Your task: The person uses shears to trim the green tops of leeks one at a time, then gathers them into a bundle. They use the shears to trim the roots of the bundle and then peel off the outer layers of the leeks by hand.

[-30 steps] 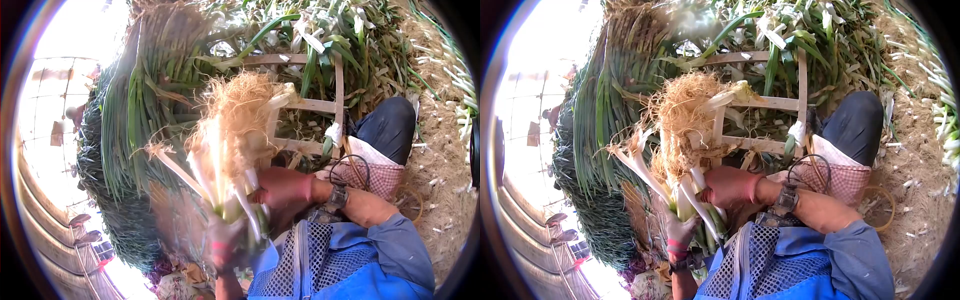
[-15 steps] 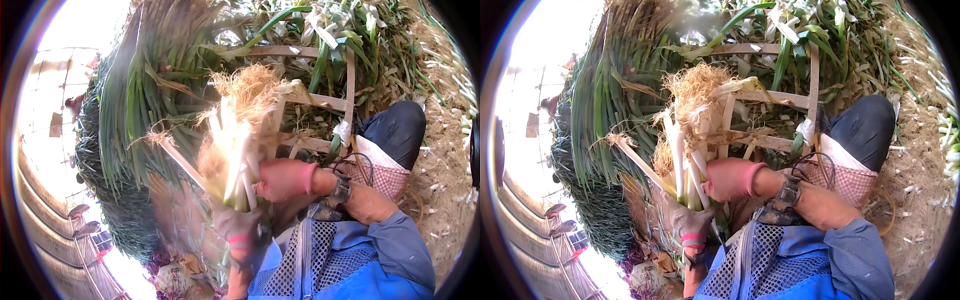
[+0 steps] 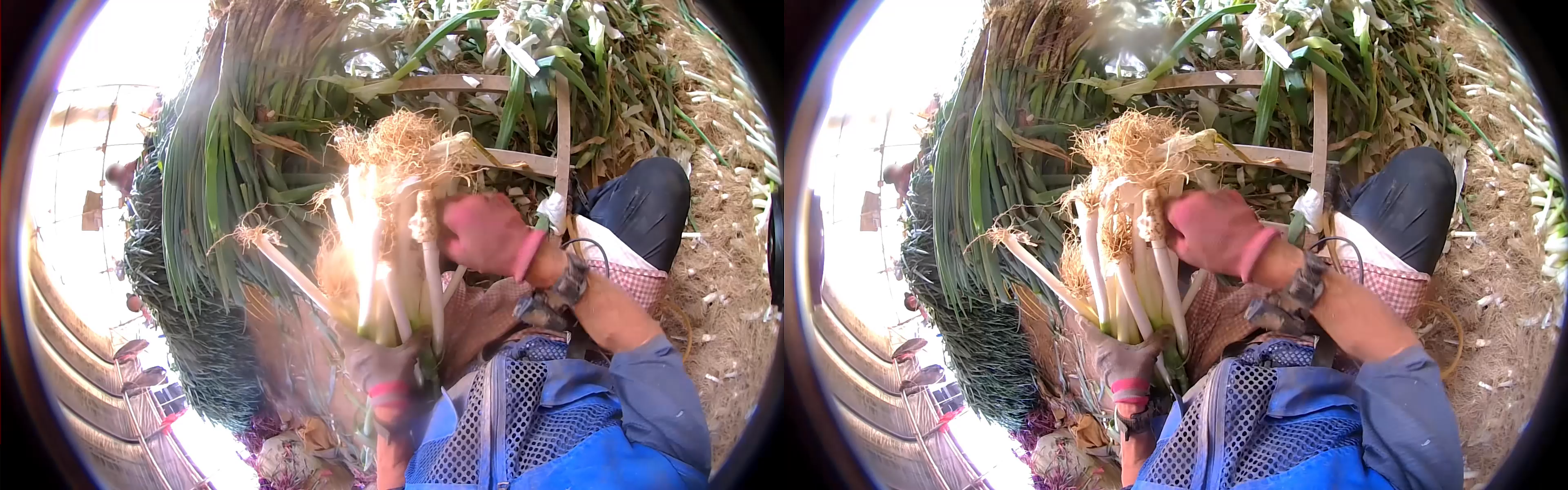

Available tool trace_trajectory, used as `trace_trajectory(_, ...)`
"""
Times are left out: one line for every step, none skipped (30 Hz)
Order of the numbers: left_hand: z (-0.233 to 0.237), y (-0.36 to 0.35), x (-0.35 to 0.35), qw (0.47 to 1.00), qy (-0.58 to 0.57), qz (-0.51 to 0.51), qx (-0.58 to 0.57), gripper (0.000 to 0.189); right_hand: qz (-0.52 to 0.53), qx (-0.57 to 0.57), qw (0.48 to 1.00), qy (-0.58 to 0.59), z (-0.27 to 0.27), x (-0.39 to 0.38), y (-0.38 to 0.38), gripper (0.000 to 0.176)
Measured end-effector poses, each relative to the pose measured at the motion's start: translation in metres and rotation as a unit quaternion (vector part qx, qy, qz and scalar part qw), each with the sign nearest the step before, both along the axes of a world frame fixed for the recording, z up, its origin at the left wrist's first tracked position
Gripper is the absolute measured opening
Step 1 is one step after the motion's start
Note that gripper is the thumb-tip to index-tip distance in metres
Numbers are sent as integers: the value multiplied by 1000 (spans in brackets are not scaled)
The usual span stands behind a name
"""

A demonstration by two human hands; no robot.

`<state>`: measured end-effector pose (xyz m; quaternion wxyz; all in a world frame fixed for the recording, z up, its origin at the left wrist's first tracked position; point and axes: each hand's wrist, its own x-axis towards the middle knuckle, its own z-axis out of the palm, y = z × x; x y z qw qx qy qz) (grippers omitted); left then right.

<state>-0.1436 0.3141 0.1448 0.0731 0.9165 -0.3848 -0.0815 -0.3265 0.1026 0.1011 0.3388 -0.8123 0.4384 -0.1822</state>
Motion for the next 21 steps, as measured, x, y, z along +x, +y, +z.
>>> trace_trajectory(0, -1, 0, 1000, 7, 3, 3, 147, 26, -3, 1000, 8, -5, 1, -14, 36)
trace_trajectory(1, 0, -1, 1000, 14, 8, 6, 146, -96, -61, 989, -94, -12, 0, -40, 34)
trace_trajectory(-1, 5, 0, 1000, 14, 10, 7, 146, -214, -115, 950, -194, -16, -2, -69, 32)
trace_trajectory(-4, 8, 2, 1000, 10, 11, 17, 145, -276, -32, 939, -201, -17, -17, -99, 28)
trace_trajectory(-7, 7, 4, 1000, 6, 12, 23, 144, -334, 48, 918, -208, -4, -33, -120, 24)
trace_trajectory(-6, 6, 5, 1000, 6, 11, 20, 144, -334, 45, 918, -208, 14, -40, -119, 24)
trace_trajectory(-6, 6, 6, 999, 37, 12, -5, 144, -288, 41, 945, -148, 33, -48, -109, 25)
trace_trajectory(-6, 4, 6, 997, 68, 13, -29, 143, -240, 37, 966, -85, 43, -52, -97, 27)
trace_trajectory(-6, 3, 5, 997, 70, 13, -29, 143, -139, 48, 986, -78, 46, -56, -83, 31)
trace_trajectory(-3, 1, 5, 997, 72, 17, -27, 143, -35, 61, 995, -71, 47, -59, -65, 36)
trace_trajectory(-1, 2, 5, 997, 72, 19, -24, 143, 32, -84, 979, -182, 20, -49, -43, 36)
trace_trajectory(-2, 1, 6, 997, 71, 19, -23, 143, 60, -75, 970, -221, 34, -42, -23, 27)
trace_trajectory(-3, 2, 6, 998, 50, 1, -24, 144, 57, -74, 971, -222, 32, -32, -17, 27)
trace_trajectory(-3, 2, 6, 999, 29, -16, -25, 145, 69, -140, 973, -168, 24, -22, -12, 22)
trace_trajectory(-5, 4, 6, 999, 29, -18, -24, 145, 83, -206, 968, -114, 16, -15, -9, 17)
trace_trajectory(-7, 5, 7, 1000, 7, -21, -16, 146, 83, -207, 968, -114, 11, -13, -12, 17)
trace_trajectory(-8, 5, 8, 1000, -16, -24, -10, 147, 82, -236, 966, -60, 5, -10, -21, 14)
trace_trajectory(-8, 5, 9, 1000, -17, -24, -13, 147, 80, -265, 961, -5, 0, -8, -33, 11)
trace_trajectory(-9, 7, 10, 1000, -13, -20, -3, 147, -8, -251, 963, -100, -9, -11, -55, 10)
trace_trajectory(-9, 9, 9, 1000, -9, -15, 10, 148, -95, -231, 949, -192, -18, -18, -80, 11)
trace_trajectory(-8, 9, 9, 1000, -8, -14, 10, 148, -200, -195, 936, -215, -8, -27, -102, 13)
